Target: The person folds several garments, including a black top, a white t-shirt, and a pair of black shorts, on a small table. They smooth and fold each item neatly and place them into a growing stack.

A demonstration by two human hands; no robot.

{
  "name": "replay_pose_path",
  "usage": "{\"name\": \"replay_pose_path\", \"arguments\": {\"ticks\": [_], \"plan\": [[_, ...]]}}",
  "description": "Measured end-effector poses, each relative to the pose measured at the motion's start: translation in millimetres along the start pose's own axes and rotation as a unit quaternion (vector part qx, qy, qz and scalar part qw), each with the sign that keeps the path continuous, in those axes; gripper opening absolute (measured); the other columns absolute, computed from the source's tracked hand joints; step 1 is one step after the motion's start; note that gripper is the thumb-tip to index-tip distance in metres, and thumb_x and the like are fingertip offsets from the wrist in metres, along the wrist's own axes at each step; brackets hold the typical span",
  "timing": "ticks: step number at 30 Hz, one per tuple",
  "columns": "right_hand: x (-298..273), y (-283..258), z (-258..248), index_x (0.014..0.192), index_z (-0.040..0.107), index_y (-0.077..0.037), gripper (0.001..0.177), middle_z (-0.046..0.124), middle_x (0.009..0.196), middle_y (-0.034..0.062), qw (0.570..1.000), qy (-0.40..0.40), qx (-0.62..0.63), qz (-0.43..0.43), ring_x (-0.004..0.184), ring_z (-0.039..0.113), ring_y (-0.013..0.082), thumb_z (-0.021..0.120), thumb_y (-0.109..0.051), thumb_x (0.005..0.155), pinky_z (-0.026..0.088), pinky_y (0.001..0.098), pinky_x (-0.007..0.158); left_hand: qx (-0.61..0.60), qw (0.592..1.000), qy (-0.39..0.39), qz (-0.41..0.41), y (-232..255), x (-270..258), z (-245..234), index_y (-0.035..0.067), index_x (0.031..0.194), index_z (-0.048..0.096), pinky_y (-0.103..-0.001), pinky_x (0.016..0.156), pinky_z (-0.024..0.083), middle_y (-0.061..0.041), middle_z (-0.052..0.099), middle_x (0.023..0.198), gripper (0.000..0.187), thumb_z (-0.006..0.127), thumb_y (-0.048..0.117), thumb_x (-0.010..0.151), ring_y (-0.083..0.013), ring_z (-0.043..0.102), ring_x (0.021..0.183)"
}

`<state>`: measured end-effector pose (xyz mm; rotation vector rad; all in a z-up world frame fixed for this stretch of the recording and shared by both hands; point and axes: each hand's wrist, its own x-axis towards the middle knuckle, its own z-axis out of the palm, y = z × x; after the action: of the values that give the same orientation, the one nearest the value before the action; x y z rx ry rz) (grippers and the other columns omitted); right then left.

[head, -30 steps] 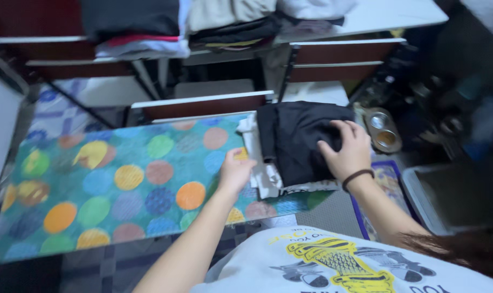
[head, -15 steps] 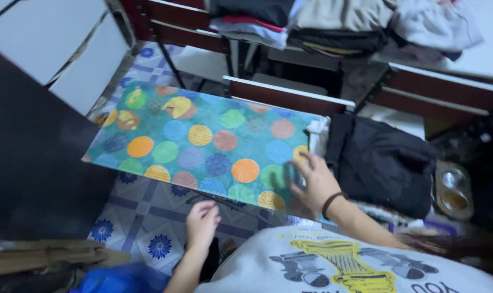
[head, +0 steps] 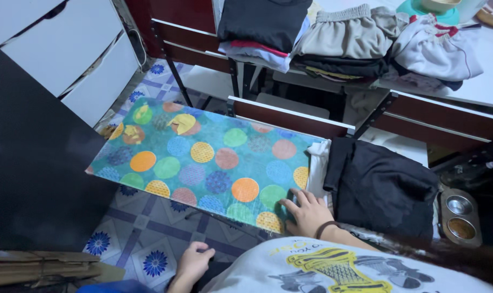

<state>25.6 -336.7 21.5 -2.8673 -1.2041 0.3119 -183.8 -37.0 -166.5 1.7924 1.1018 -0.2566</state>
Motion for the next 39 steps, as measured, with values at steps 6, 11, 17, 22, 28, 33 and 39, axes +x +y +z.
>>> {"name": "replay_pose_path", "arguments": {"ticks": [6, 11, 17, 22, 28, 33, 39], "plan": [[6.3, 6.6, -1.4, 0.144, 0.052, -0.034, 0.074, 0.038, 0.154, 0.0147, 0.999, -0.019, 0.026, -0.015, 0.137, 0.04, 0.0392, 0.078, -0.04, 0.075, 0.043, 0.0535, 0.103, 0.115, 0.992, 0.008, 0.05, -29.4, 26.8, 11.7, 0.014, 0.101, 0.08, -0.035, 0.089, 0.057, -0.007, 0.08, 0.095, 0.041, 0.085, 0.042, 0.072, -0.0224, 0.076, 0.094], [4.4, 19.8, 5.2, 0.127, 0.067, -0.027, 0.05, 0.048, 0.146, 0.0132, 0.99, 0.004, 0.139, -0.039, 0.129, 0.051, 0.0383, 0.078, -0.036, 0.079, 0.045, 0.0483, 0.106, 0.193, 0.98, 0.037, -0.001, -41.9, 34.6, -2.5, 0.016, 0.097, 0.083, -0.037, 0.095, 0.056, -0.007, 0.08, 0.1, 0.039, 0.086, 0.045, 0.071, -0.0233, 0.074, 0.101], [-2.2, 37.3, 18.2, 0.118, 0.072, -0.02, 0.042, 0.054, 0.142, 0.0108, 0.973, 0.028, 0.224, -0.047, 0.126, 0.056, 0.0347, 0.079, -0.032, 0.078, 0.048, 0.0433, 0.104, 0.115, 0.991, 0.054, -0.047, -32.4, 48.8, -10.0, 0.006, 0.098, 0.081, -0.038, 0.091, 0.061, -0.014, 0.084, 0.093, 0.037, 0.089, 0.032, 0.072, -0.025, 0.081, 0.091], [-1.8, 41.4, 21.8, 0.116, 0.072, -0.018, 0.039, 0.057, 0.138, 0.0092, 0.966, 0.041, 0.251, -0.053, 0.126, 0.056, 0.0332, 0.077, -0.031, 0.08, 0.048, 0.0425, 0.105, 0.151, 0.988, -0.035, 0.001, 8.5, 68.3, -15.8, 0.006, 0.099, 0.081, -0.036, 0.093, 0.059, -0.011, 0.084, 0.096, 0.039, 0.089, 0.035, 0.074, -0.0236, 0.079, 0.096], [-1.5, 44.2, 27.1, 0.112, 0.074, -0.018, 0.038, 0.057, 0.135, 0.0106, 0.964, 0.052, 0.251, -0.071, 0.124, 0.056, 0.0336, 0.08, -0.029, 0.076, 0.049, 0.0424, 0.103, 0.184, 0.981, -0.006, 0.054, 55.7, 63.1, -14.8, 0.014, 0.105, 0.08, -0.038, 0.096, 0.055, -0.01, 0.081, 0.102, 0.041, 0.079, 0.045, 0.079, -0.0255, 0.075, 0.104], [-2.8, 48.0, 38.0, 0.109, 0.076, -0.018, 0.036, 0.058, 0.134, 0.0136, 0.959, 0.094, 0.236, -0.125, 0.123, 0.057, 0.0358, 0.081, -0.026, 0.075, 0.049, 0.0438, 0.102, 0.174, 0.983, 0.014, 0.061, 44.3, 67.9, -10.4, 0.013, 0.106, 0.08, -0.037, 0.097, 0.055, -0.008, 0.081, 0.105, 0.043, 0.081, 0.045, 0.077, -0.0249, 0.075, 0.106], [-5.2, 54.8, 40.1, 0.11, 0.075, -0.017, 0.034, 0.059, 0.138, 0.0118, 0.955, 0.068, 0.273, -0.092, 0.124, 0.059, 0.0348, 0.078, -0.023, 0.077, 0.05, 0.0423, 0.103, 0.174, 0.982, 0.064, -0.039, 6.4, 60.7, -35.4, 0.011, 0.104, 0.08, -0.036, 0.094, 0.055, -0.009, 0.081, 0.101, 0.042, 0.082, 0.043, 0.076, -0.024, 0.076, 0.101]]}}
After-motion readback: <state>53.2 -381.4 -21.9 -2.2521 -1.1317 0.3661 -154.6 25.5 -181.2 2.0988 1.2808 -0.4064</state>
